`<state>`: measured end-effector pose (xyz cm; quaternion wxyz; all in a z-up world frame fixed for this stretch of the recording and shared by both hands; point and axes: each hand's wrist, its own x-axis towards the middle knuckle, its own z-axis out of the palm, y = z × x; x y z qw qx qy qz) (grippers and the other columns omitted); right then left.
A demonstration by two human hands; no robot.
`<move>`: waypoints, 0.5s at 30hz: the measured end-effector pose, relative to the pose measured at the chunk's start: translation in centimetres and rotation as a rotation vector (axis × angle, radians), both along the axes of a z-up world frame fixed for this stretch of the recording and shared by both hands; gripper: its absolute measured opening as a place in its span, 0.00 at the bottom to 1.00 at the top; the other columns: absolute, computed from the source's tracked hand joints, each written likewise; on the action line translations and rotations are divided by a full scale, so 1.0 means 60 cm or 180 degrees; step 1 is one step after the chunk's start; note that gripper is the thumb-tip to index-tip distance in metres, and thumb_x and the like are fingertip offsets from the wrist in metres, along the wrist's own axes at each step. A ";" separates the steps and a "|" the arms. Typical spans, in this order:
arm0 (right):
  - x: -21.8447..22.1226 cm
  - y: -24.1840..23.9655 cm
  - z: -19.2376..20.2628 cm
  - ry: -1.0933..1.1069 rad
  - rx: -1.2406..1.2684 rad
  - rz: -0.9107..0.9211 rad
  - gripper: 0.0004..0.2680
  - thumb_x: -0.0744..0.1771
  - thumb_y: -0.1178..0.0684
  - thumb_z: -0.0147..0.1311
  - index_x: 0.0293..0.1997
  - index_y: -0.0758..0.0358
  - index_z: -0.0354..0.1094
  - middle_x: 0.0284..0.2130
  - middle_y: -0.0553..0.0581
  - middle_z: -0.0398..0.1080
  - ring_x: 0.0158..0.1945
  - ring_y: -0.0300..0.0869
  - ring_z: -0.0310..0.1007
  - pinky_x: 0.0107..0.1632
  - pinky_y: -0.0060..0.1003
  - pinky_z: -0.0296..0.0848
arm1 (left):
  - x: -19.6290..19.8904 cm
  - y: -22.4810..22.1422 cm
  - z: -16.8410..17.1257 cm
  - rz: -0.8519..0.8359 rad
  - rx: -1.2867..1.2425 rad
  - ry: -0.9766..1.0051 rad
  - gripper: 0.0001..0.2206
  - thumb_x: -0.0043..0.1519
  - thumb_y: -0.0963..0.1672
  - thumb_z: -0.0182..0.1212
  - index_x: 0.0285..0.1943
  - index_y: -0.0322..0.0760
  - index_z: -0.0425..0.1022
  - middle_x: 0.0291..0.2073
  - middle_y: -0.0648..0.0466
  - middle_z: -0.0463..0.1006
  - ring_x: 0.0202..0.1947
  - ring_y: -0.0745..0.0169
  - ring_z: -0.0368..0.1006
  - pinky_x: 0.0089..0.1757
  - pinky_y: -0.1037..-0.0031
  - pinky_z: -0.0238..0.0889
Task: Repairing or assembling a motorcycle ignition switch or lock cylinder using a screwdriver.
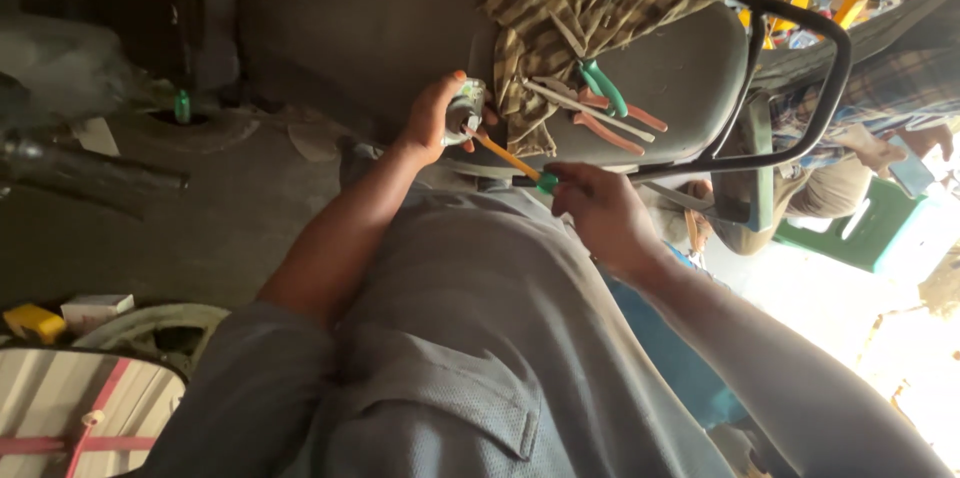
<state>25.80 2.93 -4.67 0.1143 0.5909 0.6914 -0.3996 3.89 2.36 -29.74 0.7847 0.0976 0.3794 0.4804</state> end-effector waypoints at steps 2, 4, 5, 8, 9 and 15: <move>0.007 0.003 -0.008 0.0671 -0.1439 -0.1624 0.17 0.69 0.53 0.51 0.68 0.57 0.68 0.35 0.61 0.77 0.27 0.48 0.66 0.30 0.44 0.63 | 0.001 -0.001 0.004 -0.0125 -0.0042 0.0049 0.27 0.66 0.57 0.47 0.50 0.29 0.75 0.33 0.41 0.83 0.27 0.52 0.81 0.22 0.68 0.70; 0.009 -0.005 -0.008 0.0868 -0.1154 -0.1217 0.18 0.68 0.53 0.54 0.67 0.59 0.66 0.37 0.62 0.76 0.30 0.48 0.67 0.32 0.43 0.64 | 0.003 0.001 0.004 -0.0124 -0.0081 0.0004 0.27 0.67 0.57 0.47 0.50 0.29 0.74 0.33 0.41 0.83 0.27 0.52 0.81 0.22 0.67 0.69; 0.009 -0.009 -0.008 0.1052 -0.0882 -0.0793 0.20 0.67 0.53 0.57 0.67 0.61 0.64 0.38 0.63 0.76 0.33 0.47 0.68 0.34 0.43 0.65 | 0.003 0.001 0.003 -0.0109 -0.0131 -0.0044 0.26 0.67 0.57 0.47 0.50 0.30 0.74 0.34 0.41 0.83 0.27 0.51 0.81 0.22 0.67 0.69; -0.003 -0.013 0.018 0.0763 0.0590 0.0857 0.21 0.63 0.53 0.60 0.62 0.63 0.63 0.41 0.63 0.75 0.40 0.53 0.78 0.39 0.47 0.76 | 0.001 -0.001 -0.001 -0.0140 -0.0063 -0.0136 0.24 0.65 0.56 0.48 0.52 0.33 0.73 0.35 0.41 0.83 0.28 0.48 0.82 0.23 0.66 0.70; -0.007 -0.011 0.035 0.0764 0.0588 0.0856 0.21 0.63 0.53 0.60 0.62 0.63 0.63 0.41 0.63 0.75 0.40 0.53 0.78 0.39 0.47 0.76 | -0.001 -0.002 0.001 -0.0141 -0.0066 -0.0136 0.24 0.65 0.56 0.48 0.52 0.33 0.73 0.35 0.41 0.83 0.28 0.48 0.82 0.23 0.66 0.70; 0.007 -0.007 0.080 0.0010 0.0849 0.1009 0.15 0.65 0.55 0.55 0.58 0.57 0.70 0.37 0.60 0.75 0.34 0.55 0.78 0.35 0.48 0.77 | -0.006 0.004 0.016 -0.0218 -0.0241 -0.0123 0.26 0.66 0.57 0.46 0.50 0.31 0.75 0.34 0.40 0.83 0.27 0.48 0.82 0.23 0.66 0.70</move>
